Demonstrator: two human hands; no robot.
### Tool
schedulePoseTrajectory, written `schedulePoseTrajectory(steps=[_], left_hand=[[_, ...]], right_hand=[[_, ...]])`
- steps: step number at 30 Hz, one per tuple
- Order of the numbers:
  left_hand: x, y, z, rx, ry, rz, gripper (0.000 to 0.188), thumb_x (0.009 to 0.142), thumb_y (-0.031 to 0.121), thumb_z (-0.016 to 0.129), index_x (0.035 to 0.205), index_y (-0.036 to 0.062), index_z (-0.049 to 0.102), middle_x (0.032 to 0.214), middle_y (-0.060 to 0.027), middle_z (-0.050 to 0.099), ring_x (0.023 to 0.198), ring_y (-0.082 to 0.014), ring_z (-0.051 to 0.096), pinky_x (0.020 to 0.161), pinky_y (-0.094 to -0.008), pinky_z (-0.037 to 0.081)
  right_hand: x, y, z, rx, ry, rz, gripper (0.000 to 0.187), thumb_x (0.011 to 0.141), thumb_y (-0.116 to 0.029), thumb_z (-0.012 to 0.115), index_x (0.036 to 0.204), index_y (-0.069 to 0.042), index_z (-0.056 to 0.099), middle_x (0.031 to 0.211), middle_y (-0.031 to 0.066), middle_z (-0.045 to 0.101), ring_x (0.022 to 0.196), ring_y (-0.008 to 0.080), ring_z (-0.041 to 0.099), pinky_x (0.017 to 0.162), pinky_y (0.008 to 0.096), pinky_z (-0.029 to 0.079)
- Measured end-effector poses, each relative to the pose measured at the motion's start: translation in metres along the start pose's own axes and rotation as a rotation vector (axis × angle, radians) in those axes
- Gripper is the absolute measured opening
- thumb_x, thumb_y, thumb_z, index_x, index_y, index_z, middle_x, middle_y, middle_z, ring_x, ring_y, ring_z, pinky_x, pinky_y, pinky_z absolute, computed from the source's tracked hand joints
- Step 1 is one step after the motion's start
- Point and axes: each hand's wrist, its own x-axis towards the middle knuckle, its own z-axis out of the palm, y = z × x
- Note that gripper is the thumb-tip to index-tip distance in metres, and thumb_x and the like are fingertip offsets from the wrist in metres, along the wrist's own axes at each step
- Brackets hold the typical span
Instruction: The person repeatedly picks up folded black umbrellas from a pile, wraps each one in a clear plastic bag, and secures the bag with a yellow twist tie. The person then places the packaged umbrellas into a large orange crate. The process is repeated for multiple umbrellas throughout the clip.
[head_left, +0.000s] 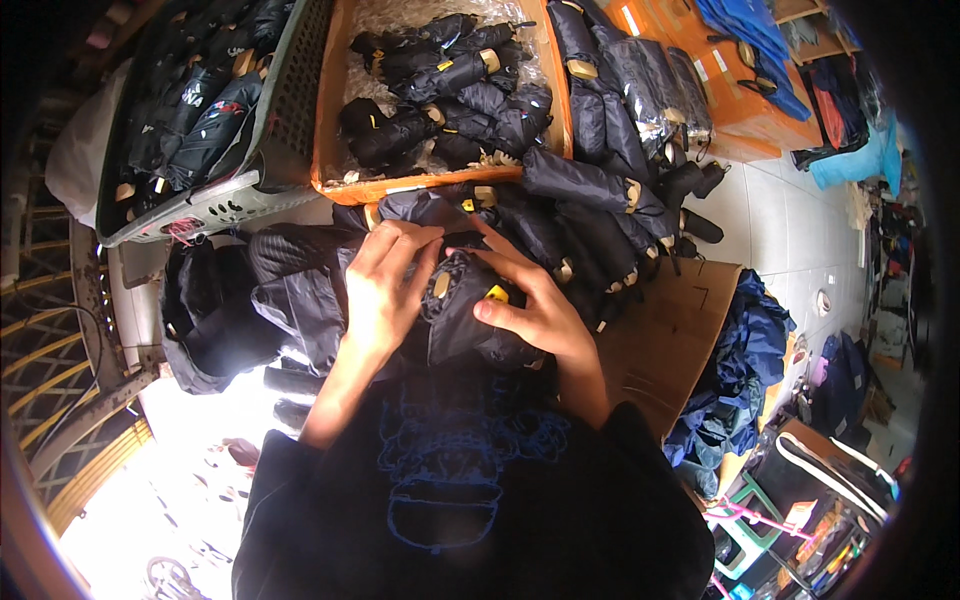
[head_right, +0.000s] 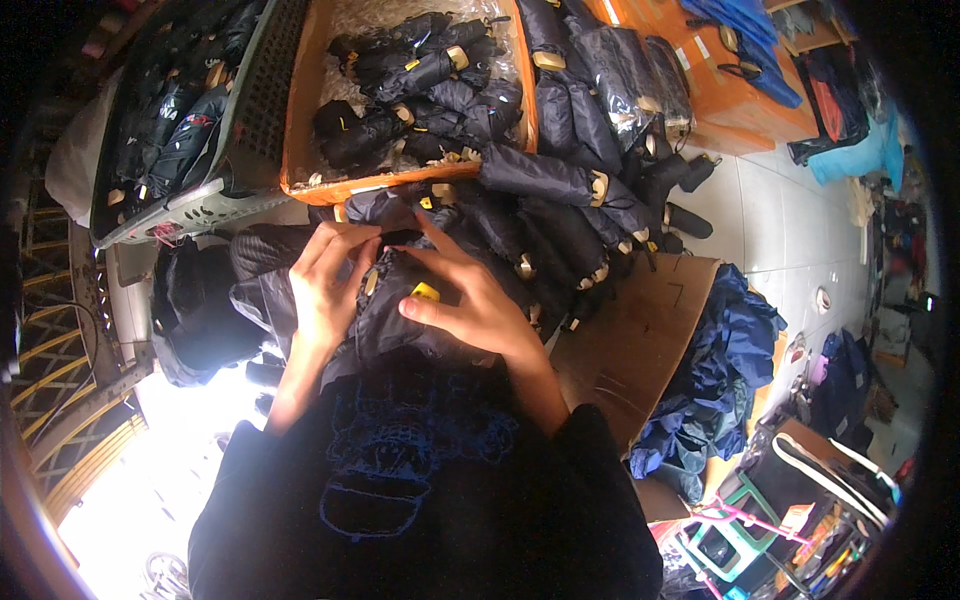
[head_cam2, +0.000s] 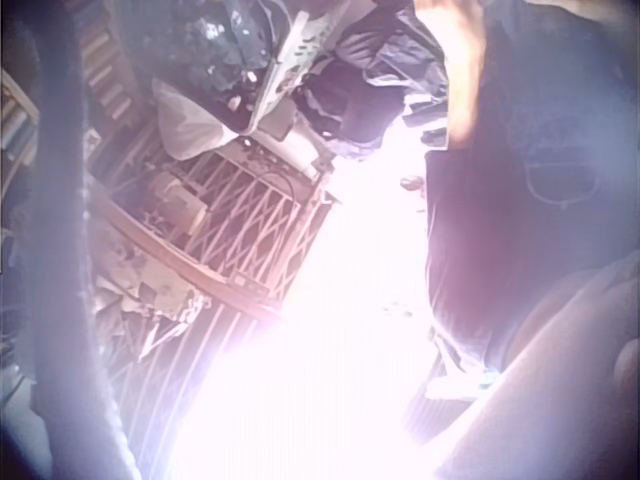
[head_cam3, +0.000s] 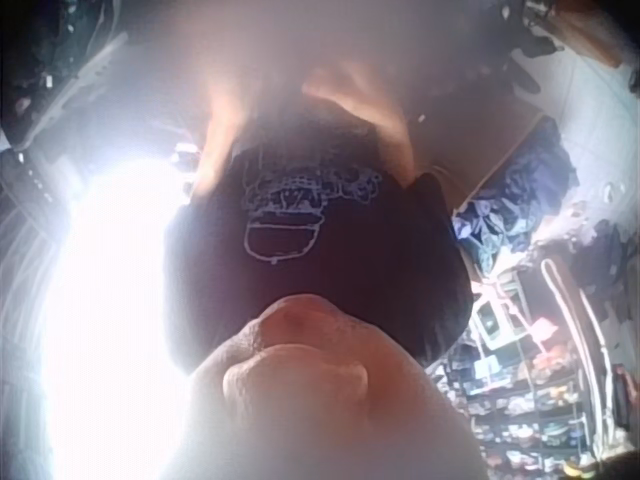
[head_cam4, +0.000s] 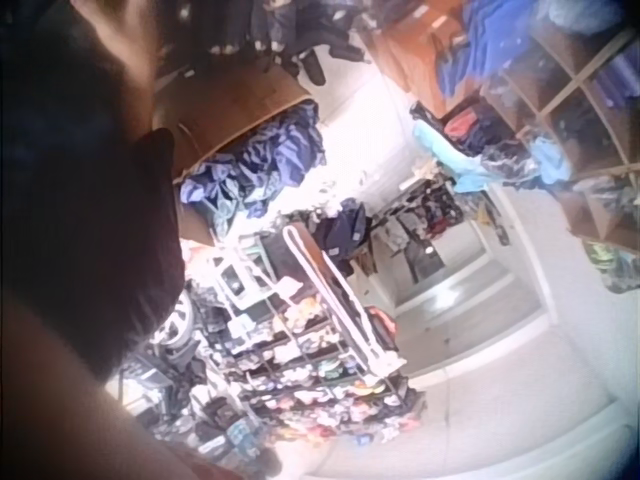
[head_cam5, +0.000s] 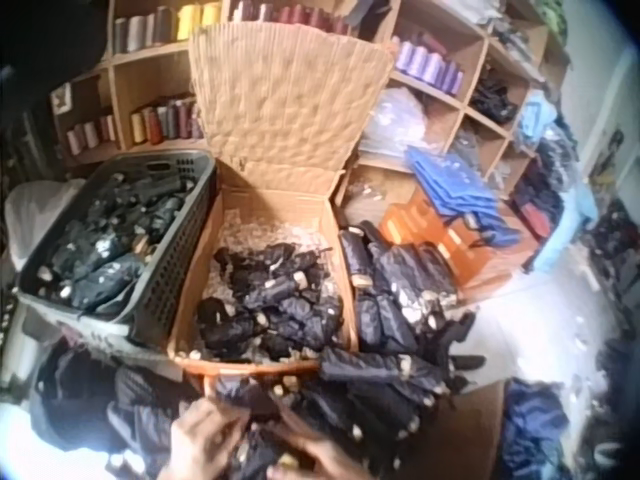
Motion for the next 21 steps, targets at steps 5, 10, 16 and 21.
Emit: schedulePoseTrajectory(steps=[5,10,16,21], left_hand=[[-0.008,0.003,0.007,0.014,0.038,0.003,0.023,0.076,-0.004,0.073,0.096,0.0046,0.069,0.086,-0.0072,0.062,0.076,-0.0236,0.064,0.068,-0.0337,0.052],[-0.01,0.007,0.01,-0.026,0.046,-0.027,0.023,0.075,-0.008,0.074,0.096,0.0015,0.071,0.088,-0.0081,0.065,0.077,-0.0185,0.065,0.071,-0.0292,0.052],[-0.017,0.004,0.006,-0.243,-0.027,-0.207,0.016,0.081,-0.004,0.072,0.096,0.0007,0.07,0.089,-0.008,0.068,0.079,-0.0151,0.066,0.07,-0.0266,0.052],[-0.028,-0.002,0.009,-0.6,-0.098,-0.519,0.015,0.086,0.0,0.071,0.101,-0.0005,0.07,0.09,-0.0069,0.068,0.083,-0.0099,0.063,0.075,-0.0243,0.05]], right_hand=[[-0.005,-0.004,-0.003,-0.007,0.026,0.031,0.059,0.082,-0.032,0.073,0.128,0.003,0.058,0.152,0.0277,0.032,0.138,0.0349,0.04,0.11,0.0391,0.032],[-0.006,-0.001,0.003,-0.089,0.144,0.072,0.056,0.084,-0.026,0.073,0.126,0.006,0.056,0.138,0.0258,0.05,0.126,0.0312,0.053,0.103,0.0372,0.04],[-0.006,0.002,0.007,-0.115,0.158,0.022,0.055,0.083,-0.023,0.075,0.125,0.007,0.056,0.126,0.0215,0.061,0.112,0.0304,0.062,0.095,0.0348,0.046],[-0.009,0.005,0.011,-0.215,0.119,0.057,0.061,0.081,-0.028,0.077,0.126,0.008,0.055,0.127,0.0227,0.059,0.111,0.0366,0.061,0.094,0.0361,0.047]])
